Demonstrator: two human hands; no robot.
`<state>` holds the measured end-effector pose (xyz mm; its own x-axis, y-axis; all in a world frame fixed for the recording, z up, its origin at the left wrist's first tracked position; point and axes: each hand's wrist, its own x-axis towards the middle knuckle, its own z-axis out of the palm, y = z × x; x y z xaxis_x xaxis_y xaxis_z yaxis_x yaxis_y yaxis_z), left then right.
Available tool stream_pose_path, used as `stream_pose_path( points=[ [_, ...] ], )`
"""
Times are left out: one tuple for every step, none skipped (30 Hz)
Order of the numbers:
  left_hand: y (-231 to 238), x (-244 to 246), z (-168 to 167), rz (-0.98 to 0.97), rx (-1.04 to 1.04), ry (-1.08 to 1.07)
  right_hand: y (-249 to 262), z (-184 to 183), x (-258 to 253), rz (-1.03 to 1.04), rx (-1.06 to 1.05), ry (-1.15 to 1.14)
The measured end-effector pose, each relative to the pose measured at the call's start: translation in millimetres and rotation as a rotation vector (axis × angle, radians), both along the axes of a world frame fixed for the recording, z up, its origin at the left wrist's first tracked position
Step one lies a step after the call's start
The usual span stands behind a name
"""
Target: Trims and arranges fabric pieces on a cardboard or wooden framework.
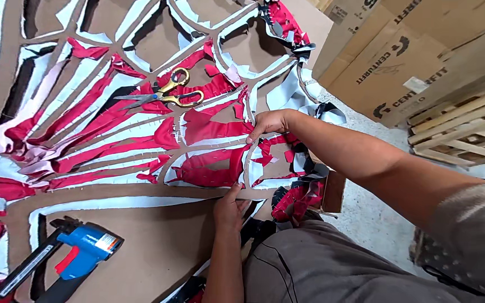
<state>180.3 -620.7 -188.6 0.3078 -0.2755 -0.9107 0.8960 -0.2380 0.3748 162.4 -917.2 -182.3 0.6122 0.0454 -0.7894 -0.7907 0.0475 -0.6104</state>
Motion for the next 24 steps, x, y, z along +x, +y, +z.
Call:
stream_pose_path(
  points=[
    [1, -1, -1, -0.015, 0.002, 0.001, 0, -1, -1, 0.001, -0.002, 0.006],
    [1, -3, -2, -0.025, 0.003, 0.002, -1, -2, -1, 0.001, -0.006, 0.013],
    [2, -5, -2, -0.027, 0.004, -0.001, -1, -2, -2, 0.004, -0.005, 0.018],
    [4, -6, -2, -0.017, 0.0, -0.005, 0, -2, -2, 0.002, 0.0, 0.019],
    [5, -5, -1, 0.017, -0.006, -0.013, 1, -2, -2, -0.004, 0.007, 0.014],
    [5, -3, -1, 0.075, -0.019, -0.03, 1, -2, -2, -0.011, 0.013, -0.001],
    [5, 0, -1, 0.147, -0.033, -0.051, 0, -3, -2, -0.015, 0.02, -0.021],
    [4, 4, -2, 0.215, -0.043, -0.072, 0, -3, -3, -0.016, 0.027, -0.034],
    [4, 8, -3, 0.256, -0.041, -0.092, -2, -5, -5, -0.014, 0.039, -0.043],
    [4, 12, -5, 0.267, -0.013, -0.116, -3, -7, -6, -0.007, 0.054, -0.05],
    [3, 15, -6, 0.252, 0.022, -0.146, -3, -8, -7, -0.003, 0.072, -0.054],
    [2, 16, -8, 0.227, 0.044, -0.178, -4, -8, -7, -0.006, 0.081, -0.054],
    [2, 16, -9, 0.204, 0.049, -0.203, -5, -9, -6, -0.013, 0.089, -0.052],
    [3, 15, -10, 0.187, 0.044, -0.215, -6, -8, -6, -0.02, 0.1, -0.056],
    [4, 15, -10, 0.176, 0.036, -0.211, -7, -8, -6, -0.025, 0.108, -0.058],
    [6, 16, -10, 0.166, 0.028, -0.199, -7, -6, -6, -0.025, 0.109, -0.061],
    [6, 18, -10, 0.153, 0.02, -0.184, -7, -5, -5, -0.02, 0.106, -0.065],
    [8, 21, -9, 0.135, 0.011, -0.166, -7, -2, -4, -0.015, 0.095, -0.067],
    [9, 23, -9, 0.113, 0.0, -0.143, -7, 0, -3, -0.012, 0.084, -0.066],
    [10, 25, -8, 0.1, -0.005, -0.126, -7, 1, -3, -0.009, 0.083, -0.068],
    [11, 26, -9, 0.094, -0.013, -0.106, -6, 1, -3, -0.007, 0.086, -0.069],
    [11, 27, -9, 0.091, -0.018, -0.088, -7, 1, -2, -0.007, 0.094, -0.076],
    [12, 29, -9, 0.082, -0.022, -0.068, -7, 0, -2, -0.01, 0.097, -0.08],
    [12, 31, -8, 0.065, -0.012, -0.054, -6, -1, -2, -0.011, 0.095, -0.078]
  ],
)
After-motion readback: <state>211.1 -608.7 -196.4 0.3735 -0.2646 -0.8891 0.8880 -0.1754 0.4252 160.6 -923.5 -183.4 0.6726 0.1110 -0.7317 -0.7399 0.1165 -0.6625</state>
